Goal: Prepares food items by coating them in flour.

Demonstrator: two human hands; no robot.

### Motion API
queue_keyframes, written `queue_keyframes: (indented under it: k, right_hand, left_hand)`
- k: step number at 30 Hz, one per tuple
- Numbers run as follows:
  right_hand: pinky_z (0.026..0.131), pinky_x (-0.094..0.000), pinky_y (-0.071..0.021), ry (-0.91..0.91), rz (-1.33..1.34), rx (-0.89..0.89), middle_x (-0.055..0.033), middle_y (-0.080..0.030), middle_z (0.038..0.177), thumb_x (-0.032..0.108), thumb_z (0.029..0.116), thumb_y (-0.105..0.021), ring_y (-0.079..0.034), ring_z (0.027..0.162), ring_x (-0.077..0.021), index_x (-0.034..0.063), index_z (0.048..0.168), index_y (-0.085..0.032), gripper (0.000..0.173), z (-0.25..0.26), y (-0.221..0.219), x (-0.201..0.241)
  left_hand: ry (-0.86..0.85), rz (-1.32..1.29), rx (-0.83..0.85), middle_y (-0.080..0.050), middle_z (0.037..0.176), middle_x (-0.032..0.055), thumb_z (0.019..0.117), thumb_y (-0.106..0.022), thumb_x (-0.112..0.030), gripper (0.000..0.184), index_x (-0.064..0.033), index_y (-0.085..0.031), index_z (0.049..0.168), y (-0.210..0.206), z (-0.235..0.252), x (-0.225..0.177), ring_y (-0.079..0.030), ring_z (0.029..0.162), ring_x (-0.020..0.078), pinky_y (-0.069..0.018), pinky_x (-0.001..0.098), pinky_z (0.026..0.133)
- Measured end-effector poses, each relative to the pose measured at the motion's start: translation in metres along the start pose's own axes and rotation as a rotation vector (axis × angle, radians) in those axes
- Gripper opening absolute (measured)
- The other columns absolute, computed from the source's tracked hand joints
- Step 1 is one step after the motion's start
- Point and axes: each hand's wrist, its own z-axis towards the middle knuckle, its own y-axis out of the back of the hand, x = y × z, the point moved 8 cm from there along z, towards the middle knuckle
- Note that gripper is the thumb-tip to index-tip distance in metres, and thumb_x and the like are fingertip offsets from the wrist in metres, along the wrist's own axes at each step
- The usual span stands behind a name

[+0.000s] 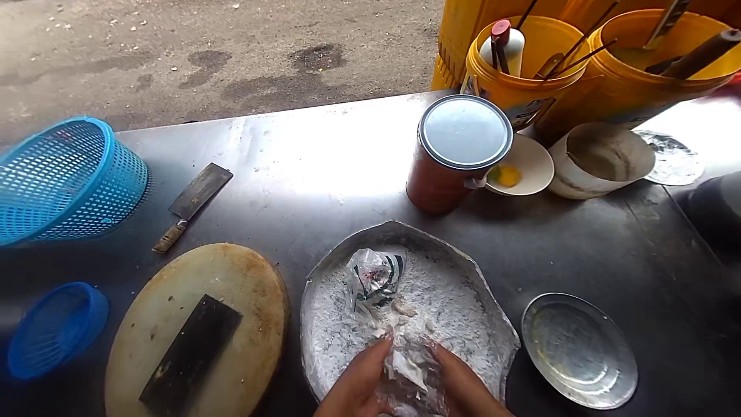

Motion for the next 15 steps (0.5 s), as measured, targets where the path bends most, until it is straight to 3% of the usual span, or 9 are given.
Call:
queue_keyframes:
  k: [3, 7, 10, 15]
  right_hand:
    - [0.090, -0.0472, -0.0570, 0.010, 0.007, 0.045, -0.0131, -0.065, 0.123, 0.031, 0.1122, -0.031, -0.065, 0.110, -0.0238, 0.0041, 0.144, -0.047, 0.045, -0.014, -0.004, 0.011]
    - [0.090, -0.0459, -0.0571, -0.012, -0.008, 0.019, -0.0125, -0.068, 0.121, 0.034, 0.1128, -0.031, -0.067, 0.109, -0.0232, 0.0057, 0.140, -0.054, 0.045, -0.005, -0.002, 0.003]
    - [0.092, -0.0453, -0.0561, 0.014, 0.019, 0.034, -0.0119, -0.065, 0.121, 0.029, 0.1127, -0.028, -0.065, 0.110, -0.0215, 0.0033, 0.141, -0.050, 0.044, -0.022, 0.001, 0.014]
    - [0.090, -0.0466, -0.0568, 0.012, 0.080, 0.048, -0.0133, -0.068, 0.118, 0.033, 0.1128, -0.030, -0.067, 0.107, -0.0242, 0.0041, 0.138, -0.053, 0.045, -0.011, -0.006, 0.008]
  left_hand:
    - [-0.027, 0.005, 0.035, -0.069, 0.119, 0.0142, 0.1107, -0.030, -0.049, 0.054, -0.0096, -0.050, 0.141, -0.002, -0.010, -0.002, -0.069, 0.107, 0.0298, -0.0586, 0.0537, 0.086]
    - [0.005, -0.013, 0.014, -0.070, 0.120, 0.0147, 0.1099, -0.035, -0.050, 0.054, -0.0096, -0.052, 0.141, -0.005, -0.002, 0.004, -0.070, 0.106, 0.0299, -0.0588, 0.0529, 0.086]
    - [-0.036, -0.021, 0.032, -0.070, 0.117, 0.0145, 0.1112, -0.031, -0.046, 0.051, -0.0090, -0.052, 0.139, -0.005, -0.016, -0.009, -0.070, 0.105, 0.0296, -0.0594, 0.0531, 0.085]
    - [-0.033, 0.051, 0.016, -0.069, 0.119, 0.0145, 0.1108, -0.035, -0.046, 0.051, -0.0100, -0.050, 0.143, -0.013, -0.011, -0.010, -0.069, 0.106, 0.0292, -0.0588, 0.0521, 0.085]
